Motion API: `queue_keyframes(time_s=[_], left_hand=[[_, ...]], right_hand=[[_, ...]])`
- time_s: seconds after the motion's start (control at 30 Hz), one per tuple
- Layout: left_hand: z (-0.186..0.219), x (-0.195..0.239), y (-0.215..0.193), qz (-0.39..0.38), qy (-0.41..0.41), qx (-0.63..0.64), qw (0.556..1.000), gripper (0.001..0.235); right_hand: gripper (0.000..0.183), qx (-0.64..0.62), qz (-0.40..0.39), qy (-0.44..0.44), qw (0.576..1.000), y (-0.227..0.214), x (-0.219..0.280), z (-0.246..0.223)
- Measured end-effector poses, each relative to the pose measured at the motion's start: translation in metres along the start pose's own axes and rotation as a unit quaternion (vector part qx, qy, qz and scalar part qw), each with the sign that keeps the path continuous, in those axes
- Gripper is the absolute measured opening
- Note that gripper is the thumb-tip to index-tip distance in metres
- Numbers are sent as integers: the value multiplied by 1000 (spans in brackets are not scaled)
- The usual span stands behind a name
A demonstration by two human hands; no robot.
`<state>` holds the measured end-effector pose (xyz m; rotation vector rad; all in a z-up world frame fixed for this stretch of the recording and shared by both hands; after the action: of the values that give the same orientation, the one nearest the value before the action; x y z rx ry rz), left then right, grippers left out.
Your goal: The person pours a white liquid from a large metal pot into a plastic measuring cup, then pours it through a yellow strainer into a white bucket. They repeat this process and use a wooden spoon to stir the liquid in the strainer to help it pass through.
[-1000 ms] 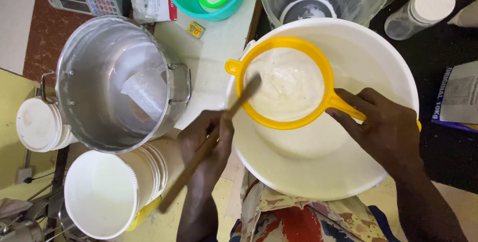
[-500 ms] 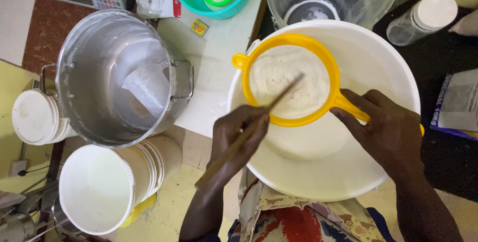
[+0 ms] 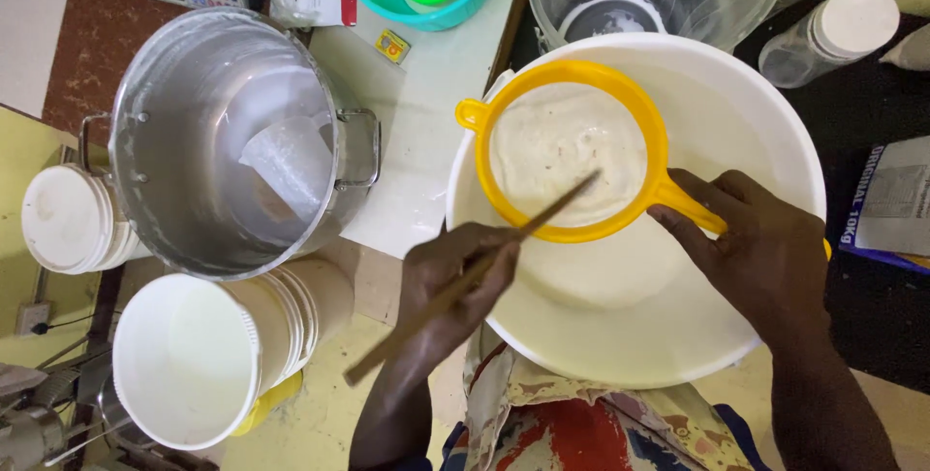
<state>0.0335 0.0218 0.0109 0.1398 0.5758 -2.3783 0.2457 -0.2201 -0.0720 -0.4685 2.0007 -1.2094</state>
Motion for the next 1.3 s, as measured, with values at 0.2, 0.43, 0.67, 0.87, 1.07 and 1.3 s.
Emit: queue_keyframes(time_s=[0.2,0.43,0.67,0.87,1.07,1.3], left_hand=[[-27,1,-15,168,-40,-34,984,12],[-23,29,-17,150,86,8,985,15],[-51,51,-36,243,-50,184,951,21],[-57,58,-42,280,-76,273,917,31],[-72,54,-51,267,-94,312,907,31],[-75,39,-64,232,-62,290,926,25]], right_hand=[[45,-5,-13,11,1000,-1,-1,1],[45,6,11,11,1000,2,6,8],[45,-11,42,-4,999,3,6,18],[50,16,18,-11,1000,14,12,35],[52,-13,-43,61,997,3,10,24],[52,38,-74,56,995,9,32,31]])
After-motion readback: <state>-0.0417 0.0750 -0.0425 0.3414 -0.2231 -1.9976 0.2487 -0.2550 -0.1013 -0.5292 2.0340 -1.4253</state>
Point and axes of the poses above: each hand's wrist, its own x-axis away from the middle knuckle, its own y-axis out of the palm, z = x × y, the point moved 4 cm from there along -x, towards the middle knuckle, and after that the axes turned 12 degrees about z, right-handed, at the moved point
